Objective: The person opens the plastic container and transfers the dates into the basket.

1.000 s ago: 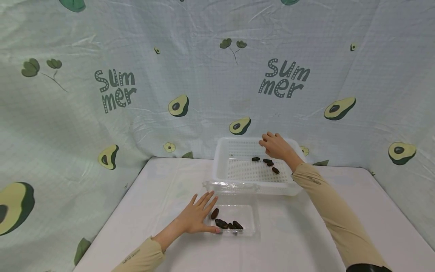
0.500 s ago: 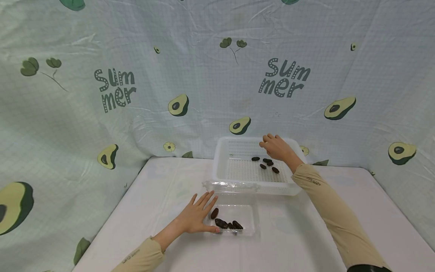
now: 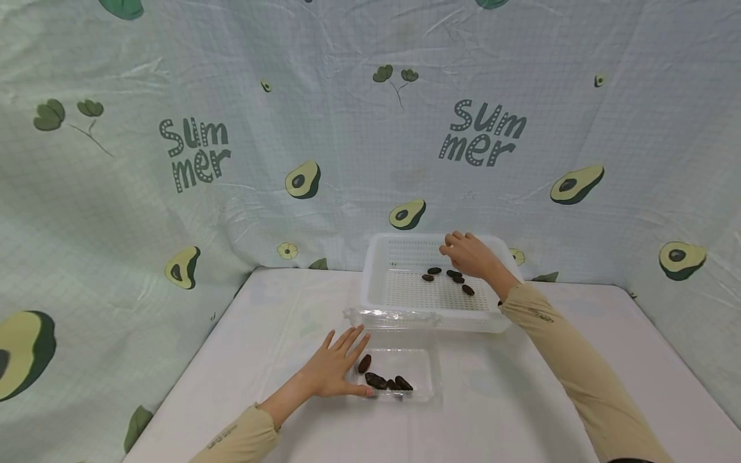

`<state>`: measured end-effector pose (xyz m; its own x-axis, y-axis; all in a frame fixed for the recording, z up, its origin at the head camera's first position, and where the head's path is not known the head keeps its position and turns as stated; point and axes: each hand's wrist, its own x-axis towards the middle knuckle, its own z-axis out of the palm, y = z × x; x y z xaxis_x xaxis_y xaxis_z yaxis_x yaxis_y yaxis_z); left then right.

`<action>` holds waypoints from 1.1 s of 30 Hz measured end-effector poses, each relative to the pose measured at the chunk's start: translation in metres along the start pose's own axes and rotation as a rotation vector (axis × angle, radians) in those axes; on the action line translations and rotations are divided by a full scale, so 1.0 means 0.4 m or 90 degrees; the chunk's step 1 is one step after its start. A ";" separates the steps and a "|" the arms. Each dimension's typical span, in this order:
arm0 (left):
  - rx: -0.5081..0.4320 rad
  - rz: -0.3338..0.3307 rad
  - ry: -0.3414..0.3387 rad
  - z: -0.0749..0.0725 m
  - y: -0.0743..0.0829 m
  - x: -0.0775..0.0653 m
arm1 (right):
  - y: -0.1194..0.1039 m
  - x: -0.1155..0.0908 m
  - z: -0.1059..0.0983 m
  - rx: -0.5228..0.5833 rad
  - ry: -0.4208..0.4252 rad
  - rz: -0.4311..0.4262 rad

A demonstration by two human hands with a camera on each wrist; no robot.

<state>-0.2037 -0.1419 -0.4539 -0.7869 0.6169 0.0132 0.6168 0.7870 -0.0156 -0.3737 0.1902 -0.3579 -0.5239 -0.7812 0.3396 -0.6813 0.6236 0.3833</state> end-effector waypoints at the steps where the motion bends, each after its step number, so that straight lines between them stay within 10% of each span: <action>1: -0.001 0.001 0.001 0.001 0.000 0.000 | -0.002 -0.003 0.000 0.006 0.009 -0.003; 13: 0.005 -0.003 -0.004 0.001 0.003 -0.005 | -0.050 -0.055 -0.031 0.021 0.104 -0.060; 33: 0.004 0.002 -0.004 -0.002 0.000 -0.001 | -0.224 -0.231 -0.079 0.066 0.106 -0.094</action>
<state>-0.2035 -0.1422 -0.4530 -0.7849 0.6196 0.0066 0.6193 0.7848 -0.0221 -0.2479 0.2073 -0.3965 -0.3290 -0.8427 0.4261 -0.7975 0.4896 0.3525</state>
